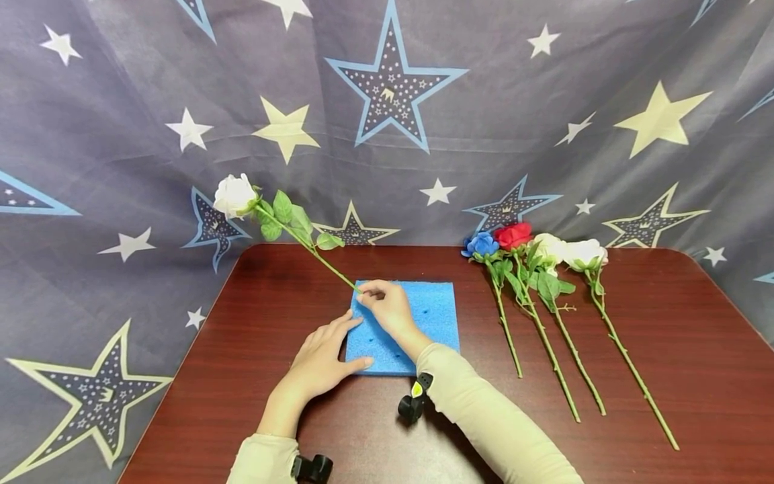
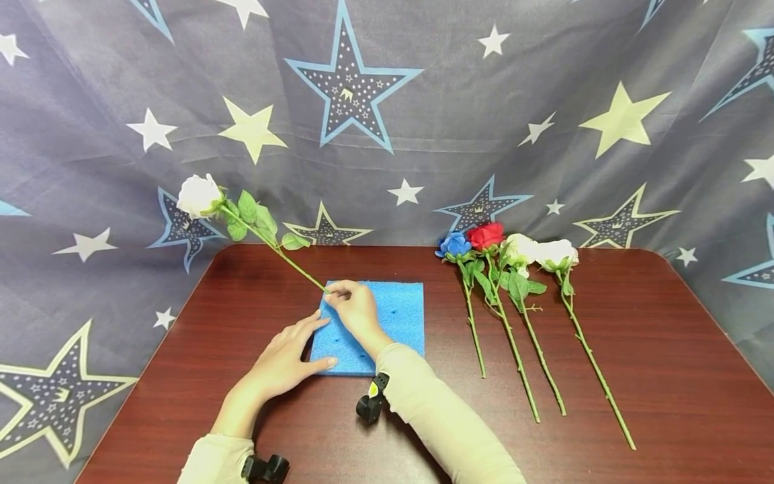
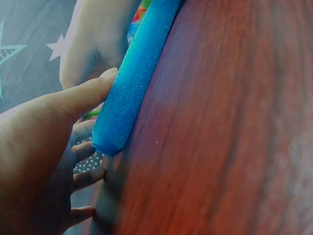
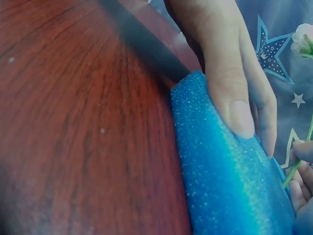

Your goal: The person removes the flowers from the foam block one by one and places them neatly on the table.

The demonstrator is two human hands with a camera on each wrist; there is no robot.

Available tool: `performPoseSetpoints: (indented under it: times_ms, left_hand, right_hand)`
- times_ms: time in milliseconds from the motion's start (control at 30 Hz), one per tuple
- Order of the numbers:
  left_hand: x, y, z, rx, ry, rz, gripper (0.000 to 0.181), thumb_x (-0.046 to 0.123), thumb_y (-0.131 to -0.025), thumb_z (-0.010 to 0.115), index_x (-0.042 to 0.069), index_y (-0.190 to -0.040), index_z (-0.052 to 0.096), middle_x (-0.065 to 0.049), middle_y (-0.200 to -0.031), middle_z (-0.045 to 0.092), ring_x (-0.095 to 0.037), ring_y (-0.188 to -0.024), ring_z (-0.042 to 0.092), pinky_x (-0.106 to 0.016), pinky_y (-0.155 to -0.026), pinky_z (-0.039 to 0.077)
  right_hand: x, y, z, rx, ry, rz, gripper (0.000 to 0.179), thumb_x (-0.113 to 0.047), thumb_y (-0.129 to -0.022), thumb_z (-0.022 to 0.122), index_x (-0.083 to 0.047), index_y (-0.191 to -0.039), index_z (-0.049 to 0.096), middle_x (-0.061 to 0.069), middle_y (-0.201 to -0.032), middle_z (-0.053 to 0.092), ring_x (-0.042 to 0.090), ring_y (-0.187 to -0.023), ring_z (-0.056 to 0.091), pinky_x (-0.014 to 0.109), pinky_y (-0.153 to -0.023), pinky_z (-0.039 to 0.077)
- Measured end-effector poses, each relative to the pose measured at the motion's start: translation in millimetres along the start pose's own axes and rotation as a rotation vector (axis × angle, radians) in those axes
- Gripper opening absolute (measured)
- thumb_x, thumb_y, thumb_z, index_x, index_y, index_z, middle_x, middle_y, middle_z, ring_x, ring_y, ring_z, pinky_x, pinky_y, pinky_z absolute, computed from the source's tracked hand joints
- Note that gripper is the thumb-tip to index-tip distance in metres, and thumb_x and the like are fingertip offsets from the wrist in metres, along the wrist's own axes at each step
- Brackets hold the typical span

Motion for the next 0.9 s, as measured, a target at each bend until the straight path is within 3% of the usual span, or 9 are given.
performPoseSetpoints:
  times_ms: [567,900]
  left_hand:
    - [0.4,-0.8,-1.1,0.004,-0.011,0.015,0.084,0.064,-0.086,0.064,0.023,-0.154,0.038,0.004,-0.162,0.024,-0.028,-0.146,0.026,-0.059,-0.113,0.021]
    - [-0.3,0.3,-0.3,0.003,-0.009,0.014,0.085,0.065,-0.086,0.064,0.023,-0.154,0.037,0.003,-0.163,0.023,-0.028,-0.146,0.026,-0.060,-0.114,0.021]
  right_hand:
    - [-0.9,4.4,3.0,0.084,-0.072,0.010,0.012,-0.009,-0.090,0.073,-0.007,-0.102,0.077,0.005,-0.088,0.072,0.017,-0.081,0.064,0.030,-0.074,0.052]
    - [2.0,7.5,4.4,0.134,-0.114,-0.080,0.014,-0.007,-0.091,0.071,-0.007,-0.104,0.076,0.007,-0.094,0.073,0.020,-0.085,0.065,0.032,-0.077,0.053]
Point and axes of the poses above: each hand's wrist, its own y-axis away from the middle knuckle, its own z-axis out of the palm, x = y × z, the point moved 1 cm from there along -y, towards the middle knuckle
